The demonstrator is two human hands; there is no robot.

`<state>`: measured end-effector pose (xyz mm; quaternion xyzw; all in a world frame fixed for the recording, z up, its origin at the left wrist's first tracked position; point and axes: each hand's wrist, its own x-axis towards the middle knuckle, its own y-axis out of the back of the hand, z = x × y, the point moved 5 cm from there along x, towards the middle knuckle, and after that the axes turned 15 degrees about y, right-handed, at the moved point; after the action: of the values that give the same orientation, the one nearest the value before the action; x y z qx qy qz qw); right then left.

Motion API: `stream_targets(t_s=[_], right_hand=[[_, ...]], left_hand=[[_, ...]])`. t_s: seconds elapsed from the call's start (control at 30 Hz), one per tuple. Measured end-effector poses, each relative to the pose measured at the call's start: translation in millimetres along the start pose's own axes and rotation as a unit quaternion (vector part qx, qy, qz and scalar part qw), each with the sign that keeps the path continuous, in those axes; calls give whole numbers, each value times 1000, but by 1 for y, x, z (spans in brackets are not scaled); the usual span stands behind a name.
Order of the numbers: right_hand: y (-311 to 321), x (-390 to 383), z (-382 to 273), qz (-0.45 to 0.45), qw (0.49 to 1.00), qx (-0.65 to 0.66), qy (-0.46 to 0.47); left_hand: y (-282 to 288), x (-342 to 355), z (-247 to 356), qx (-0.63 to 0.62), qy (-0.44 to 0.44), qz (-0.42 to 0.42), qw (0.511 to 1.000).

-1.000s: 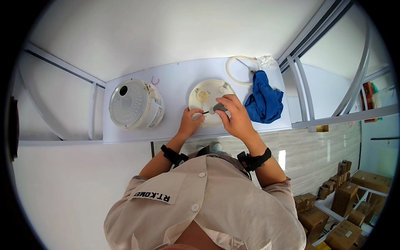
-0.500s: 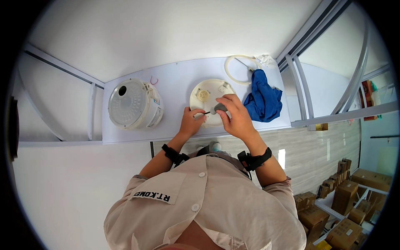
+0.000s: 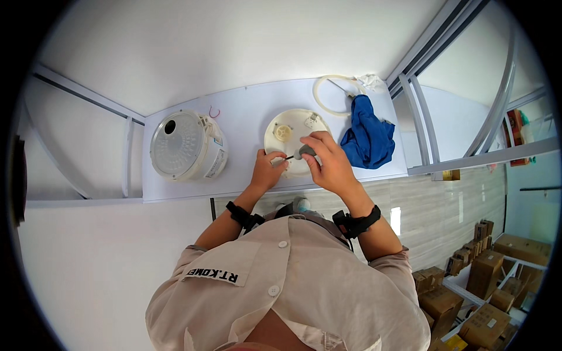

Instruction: The person disassembles a white plastic appliance cover, uses a screwdriver to remove screws, and wipes the parts with a blue cloth. The person then reassembles the cover and continues wiping the components.

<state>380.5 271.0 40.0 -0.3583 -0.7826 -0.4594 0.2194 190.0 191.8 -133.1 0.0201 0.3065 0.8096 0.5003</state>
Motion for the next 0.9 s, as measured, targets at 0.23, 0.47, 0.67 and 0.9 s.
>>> stream_targets(t_s=[0.23, 0.47, 0.67, 0.9], right_hand=[[-1, 14, -15, -92, 996, -2, 22], [-3, 36, -34, -178, 977, -113, -42], [-16, 37, -32, -182, 979, -85, 25], [-14, 46, -27, -179, 983, 37, 0]], left_hand=[[-3, -2, 4, 32, -10, -5, 999], [-4, 7, 3, 77, -37, 19, 996], [-8, 12, 1, 65, -28, 14, 997], [-8, 12, -2, 50, -28, -3, 998]])
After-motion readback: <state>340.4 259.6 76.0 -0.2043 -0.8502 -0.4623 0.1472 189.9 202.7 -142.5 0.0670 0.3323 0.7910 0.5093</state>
